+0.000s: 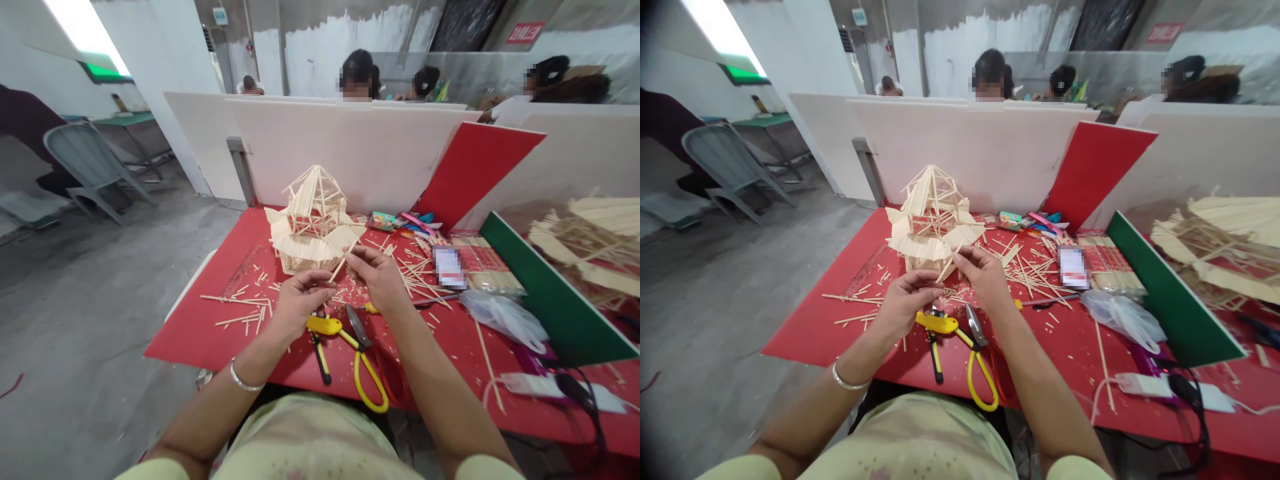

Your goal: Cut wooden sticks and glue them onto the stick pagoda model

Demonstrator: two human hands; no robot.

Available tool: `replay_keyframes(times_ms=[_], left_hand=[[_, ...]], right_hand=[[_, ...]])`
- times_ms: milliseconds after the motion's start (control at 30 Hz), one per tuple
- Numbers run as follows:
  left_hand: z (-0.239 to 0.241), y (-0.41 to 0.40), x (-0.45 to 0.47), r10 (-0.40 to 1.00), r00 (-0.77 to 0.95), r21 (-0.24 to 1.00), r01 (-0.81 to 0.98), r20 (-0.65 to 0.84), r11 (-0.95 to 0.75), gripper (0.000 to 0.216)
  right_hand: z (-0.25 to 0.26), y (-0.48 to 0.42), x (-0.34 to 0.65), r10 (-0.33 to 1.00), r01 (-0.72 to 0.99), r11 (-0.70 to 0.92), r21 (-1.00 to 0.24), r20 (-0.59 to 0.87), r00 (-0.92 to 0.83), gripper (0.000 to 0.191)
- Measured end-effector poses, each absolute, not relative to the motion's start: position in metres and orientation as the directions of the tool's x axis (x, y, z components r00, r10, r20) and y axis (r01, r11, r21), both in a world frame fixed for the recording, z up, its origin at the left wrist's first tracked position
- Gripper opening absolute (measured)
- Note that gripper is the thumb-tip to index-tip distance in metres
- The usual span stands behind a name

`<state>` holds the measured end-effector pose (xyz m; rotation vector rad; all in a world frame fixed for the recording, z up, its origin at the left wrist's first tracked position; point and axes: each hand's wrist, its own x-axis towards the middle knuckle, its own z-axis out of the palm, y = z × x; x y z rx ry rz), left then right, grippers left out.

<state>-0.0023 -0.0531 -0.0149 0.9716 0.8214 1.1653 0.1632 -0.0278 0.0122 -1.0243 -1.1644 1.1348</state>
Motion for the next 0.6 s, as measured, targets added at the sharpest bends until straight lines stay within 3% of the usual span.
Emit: replay_keyframes(times_ms=[233,433,533,600], left_hand=[[-0.011,-0.063,-0.001,0.966,0.258,0.942,-0.318,-0.027,0.111,0.031],[-0.025,-0.076,-0.001,0.943,0.333,0.994,-0.106,0.009,0.028,0.033],[-0.035,-0.078,-0.009,0.961,0.277,0.999,-0.037,0.010,0.001,0.037],[-0.040,-0.073,-0.017,0.969,0.247,1.000,-0.006,-0.009,0.011,0.035]], right_hand=[[0.014,-0.044,0.162,0.980,-0.059,0.198,-0.979,0.197,0.022,0.030],[-0.007,-0.073,0.163,0.979,0.138,0.204,-0.969,0.204,-0.011,0.030],[-0.027,-0.123,0.195,0.979,0.387,0.193,-0.902,0.205,-0.009,0.027],[-0.035,-0.174,0.223,0.987,0.650,0.163,-0.742,0.113,-0.118,0.016]])
